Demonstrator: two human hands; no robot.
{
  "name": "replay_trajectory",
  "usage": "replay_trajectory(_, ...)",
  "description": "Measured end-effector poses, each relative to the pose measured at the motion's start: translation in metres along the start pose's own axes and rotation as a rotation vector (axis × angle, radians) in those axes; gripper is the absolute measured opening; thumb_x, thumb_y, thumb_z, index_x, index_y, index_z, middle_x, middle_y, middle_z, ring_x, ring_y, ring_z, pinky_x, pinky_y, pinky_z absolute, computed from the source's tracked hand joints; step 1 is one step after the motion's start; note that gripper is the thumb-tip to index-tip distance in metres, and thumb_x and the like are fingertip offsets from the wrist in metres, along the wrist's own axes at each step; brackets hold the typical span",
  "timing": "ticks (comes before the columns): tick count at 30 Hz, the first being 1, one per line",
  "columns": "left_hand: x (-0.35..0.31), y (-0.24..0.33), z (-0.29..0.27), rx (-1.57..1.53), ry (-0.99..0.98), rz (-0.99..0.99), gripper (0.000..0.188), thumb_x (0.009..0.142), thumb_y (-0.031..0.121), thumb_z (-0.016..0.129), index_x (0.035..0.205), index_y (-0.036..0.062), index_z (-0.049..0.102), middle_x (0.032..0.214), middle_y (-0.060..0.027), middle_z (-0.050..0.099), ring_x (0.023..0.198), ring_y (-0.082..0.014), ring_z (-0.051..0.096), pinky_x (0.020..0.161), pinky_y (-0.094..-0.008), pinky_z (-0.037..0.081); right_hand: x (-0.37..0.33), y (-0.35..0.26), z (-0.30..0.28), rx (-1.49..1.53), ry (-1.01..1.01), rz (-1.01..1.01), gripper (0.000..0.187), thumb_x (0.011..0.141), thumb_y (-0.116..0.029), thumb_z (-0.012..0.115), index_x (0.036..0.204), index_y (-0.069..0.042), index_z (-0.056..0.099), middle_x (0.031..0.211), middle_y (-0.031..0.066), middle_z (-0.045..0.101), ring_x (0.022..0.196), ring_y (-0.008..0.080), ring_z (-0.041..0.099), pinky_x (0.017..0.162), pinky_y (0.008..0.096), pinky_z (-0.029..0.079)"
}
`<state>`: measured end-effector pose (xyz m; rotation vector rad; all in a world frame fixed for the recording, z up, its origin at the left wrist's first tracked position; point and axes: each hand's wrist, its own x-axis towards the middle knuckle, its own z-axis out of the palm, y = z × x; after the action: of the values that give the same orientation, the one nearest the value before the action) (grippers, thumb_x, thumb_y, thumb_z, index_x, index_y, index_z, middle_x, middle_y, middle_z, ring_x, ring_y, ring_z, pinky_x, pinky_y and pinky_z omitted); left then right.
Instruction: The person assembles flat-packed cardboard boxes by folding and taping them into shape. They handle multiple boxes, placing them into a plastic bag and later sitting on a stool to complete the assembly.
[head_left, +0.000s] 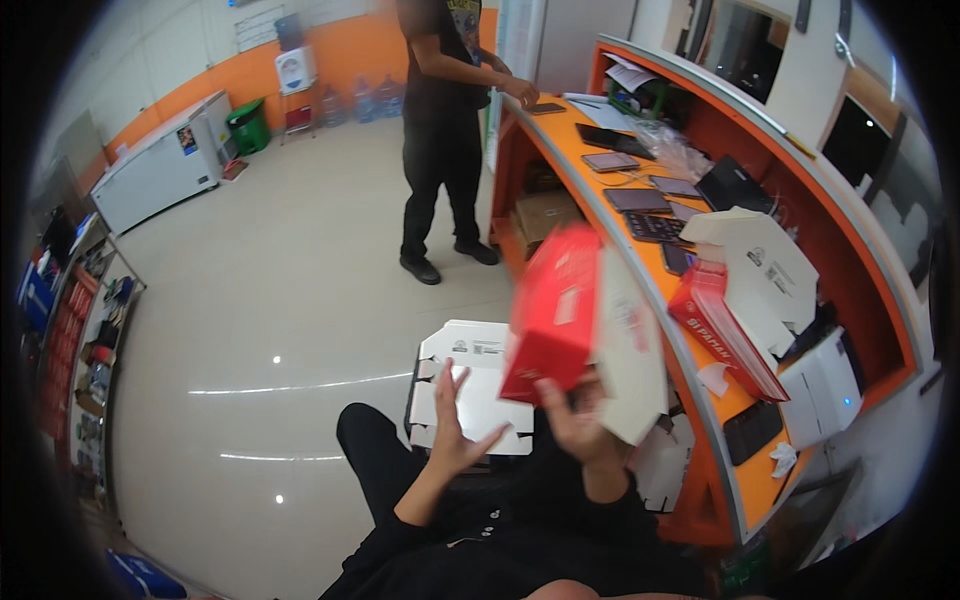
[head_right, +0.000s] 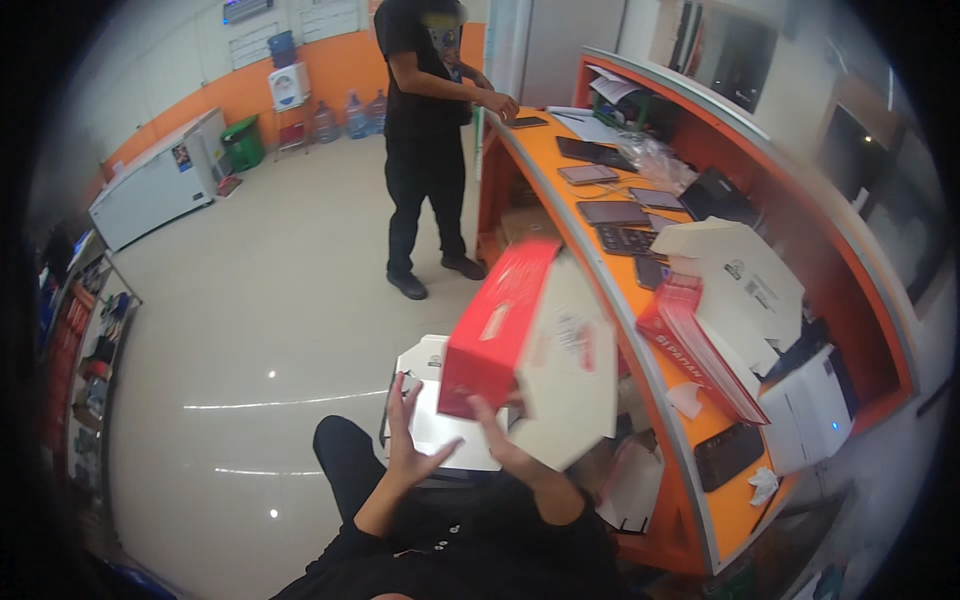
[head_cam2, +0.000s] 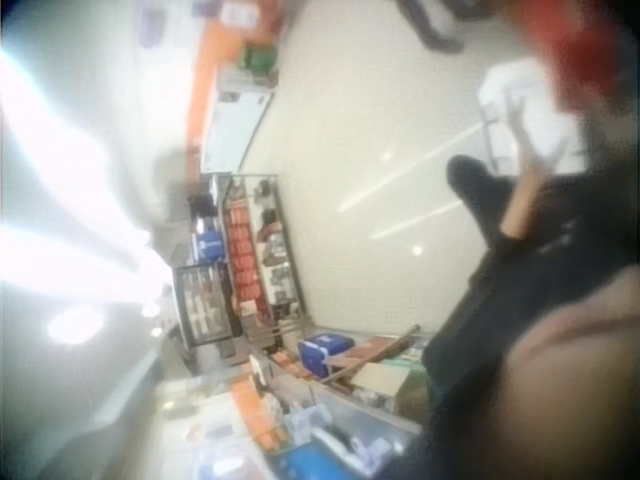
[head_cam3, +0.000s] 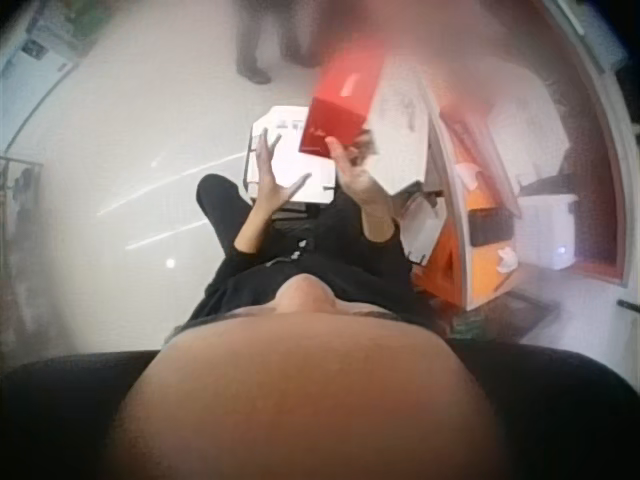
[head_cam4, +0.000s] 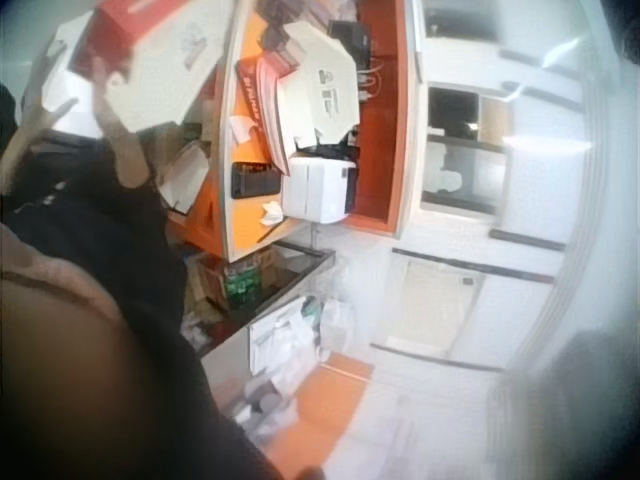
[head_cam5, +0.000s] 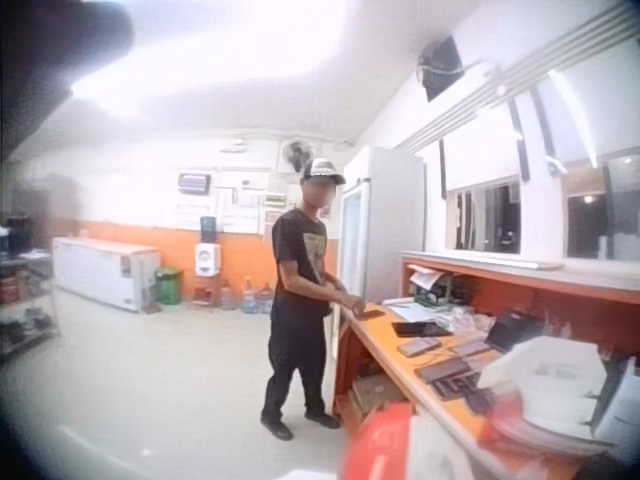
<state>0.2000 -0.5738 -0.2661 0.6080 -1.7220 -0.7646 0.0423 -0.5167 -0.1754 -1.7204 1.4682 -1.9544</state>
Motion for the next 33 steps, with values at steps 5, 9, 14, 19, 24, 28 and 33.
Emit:
replay_trajectory(5,-0.077,-0.167,0.010,0.442,0.014,-0.411,0.093,0.071,0.014,0.072,0.142,-0.0053,0.015,0.146,-0.0282,0.015,0.130,-0.0424,0.028,0.108,-0.0440,0.026,0.093,-0.062,-0.089,-0.776,0.353,-0.362,0.029,0.083,-0.003,0.064,0.108,0.001,0.049,0.092,0.0136,0.063,0.083,0.0237,0.063,0.078,0.0346,0.048)
replay_trajectory(9,-0.119,-0.195,-0.001,0.783,-0.102,-0.826,0.102,0.068,0.025,0.076,0.141,-0.0078,0.012,0.147,-0.0275,0.013,0.136,-0.0403,0.019,0.111,-0.0477,0.018,0.156,-0.031,-0.164,-1.341,0.490,0.079,0.023,0.086,-0.011,0.055,0.106,-0.003,0.055,0.089,0.0209,0.064,0.082,0.0351,0.064,0.075,0.0435,0.049)
replay_trajectory(14,-0.135,-0.219,-0.002,0.845,-0.272,-0.924,0.109,0.066,0.029,0.079,0.143,-0.0055,0.010,0.147,-0.0267,0.018,0.138,-0.0375,0.017,0.113,-0.0498,0.013,0.173,0.070,-0.229,-1.553,0.118,0.753,0.034,0.085,-0.028,0.058,0.106,-0.002,0.056,0.096,0.0239,0.065,0.093,0.0403,0.062,0.081,0.0453,0.048)
replay_trajectory(19,-0.148,-0.223,0.003,0.964,-0.230,-0.788,0.101,0.067,0.025,0.078,0.140,-0.0101,0.016,0.146,-0.0275,0.020,0.137,-0.0370,0.021,0.113,-0.0470,0.013,0.169,0.075,-0.198,-1.220,0.092,0.671,0.061,0.076,-0.032,0.071,0.116,0.006,0.045,0.106,0.0285,0.060,0.103,0.0421,0.058,0.091,0.0409,0.045)
replay_trajectory(24,-0.134,-0.200,0.013,1.012,-0.277,-0.694,0.085,0.072,0.018,0.071,0.137,-0.0109,0.024,0.143,-0.0281,0.027,0.135,-0.0381,0.025,0.114,-0.0460,0.013,0.161,0.083,-0.205,-1.155,0.099,0.509,0.073,0.070,-0.024,0.076,0.123,0.006,0.036,0.112,0.0281,0.057,0.104,0.0419,0.057,0.092,0.0411,0.044)
replay_trajectory(28,-0.142,-0.220,0.022,1.177,-0.279,-0.454,0.050,0.081,0.009,0.054,0.127,-0.0066,0.040,0.131,-0.0220,0.041,0.126,-0.0350,0.038,0.109,-0.0427,0.026,0.152,0.068,-0.163,-1.405,0.251,0.307,0.068,0.074,-0.021,0.073,0.125,0.005,0.036,0.120,0.0288,0.051,0.113,0.0421,0.049,0.097,0.0412,0.039)
replay_trajectory(33,-0.142,-0.215,0.020,0.994,-0.324,-0.402,0.031,0.082,0.003,0.051,0.112,-0.0033,0.050,0.119,-0.0170,0.048,0.113,-0.0312,0.048,0.091,-0.0383,0.044,0.081,0.130,-0.027,-0.785,-0.007,-0.024,0.034,0.079,-0.015,0.066,0.108,-0.001,0.055,0.095,0.0156,0.059,0.088,0.0298,0.057,0.079,0.0365,0.046)
